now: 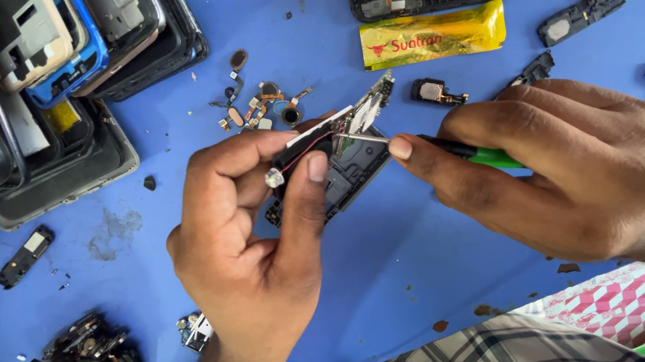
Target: The person uses a screwdriver to remove screws from the back of a mobile phone, then pries open the casing and separates the internal components. They continue to remove screws and detach the screen assembly from the phone body.
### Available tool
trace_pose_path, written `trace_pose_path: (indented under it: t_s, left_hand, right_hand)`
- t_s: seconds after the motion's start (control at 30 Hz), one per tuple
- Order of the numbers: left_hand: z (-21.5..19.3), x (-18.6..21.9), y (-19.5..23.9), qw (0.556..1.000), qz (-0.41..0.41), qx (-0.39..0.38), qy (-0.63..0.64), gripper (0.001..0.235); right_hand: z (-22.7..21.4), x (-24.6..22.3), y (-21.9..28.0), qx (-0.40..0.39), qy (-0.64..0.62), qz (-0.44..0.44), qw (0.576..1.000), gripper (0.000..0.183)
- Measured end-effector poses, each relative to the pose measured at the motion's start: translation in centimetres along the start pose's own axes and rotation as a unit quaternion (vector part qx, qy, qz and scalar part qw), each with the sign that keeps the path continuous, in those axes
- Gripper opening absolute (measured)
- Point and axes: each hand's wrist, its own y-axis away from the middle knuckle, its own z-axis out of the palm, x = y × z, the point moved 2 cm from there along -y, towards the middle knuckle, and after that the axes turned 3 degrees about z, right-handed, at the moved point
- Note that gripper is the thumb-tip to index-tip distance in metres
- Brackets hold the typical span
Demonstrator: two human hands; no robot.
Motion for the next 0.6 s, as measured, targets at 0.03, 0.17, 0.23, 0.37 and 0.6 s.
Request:
trace_pose_path:
  t_s: [0.03,0.17,0.23,0.37,0.6]
  left_hand:
    - [-0.10,-0.12,0.00,0.999,-0.023,-0.001,0.022,0.022]
    - [-0.23,-0.76,0.02,0.988,-0.123,0.010,0.090,0.021]
    - [-0.08,-0.84,-0.08,0.980,-0.105,0.002,0.167,0.018]
    - [0.02,-0.73,-0.01,0.988,-0.080,-0.009,0.135,0.021]
    - [0.37,-0.03,0.29,0.997,0.045,-0.013,-0.061,0.024]
  right_hand:
    - [-0.02,0.03,0.01,0.004,0.002,-0.003,1.000,0.025]
    - [0.10,0.16,0.00,0.029,0.004,-0.018,0.999,0.026]
    - [0.13,0.14,0.09,0.040,0.004,-0.023,0.999,0.025]
    - [0.01,0.19,0.31,0.041,-0.002,-0.024,0.999,0.024]
    - [-0.15,0.09,0.15,0.016,0.003,-0.024,1.000,0.022]
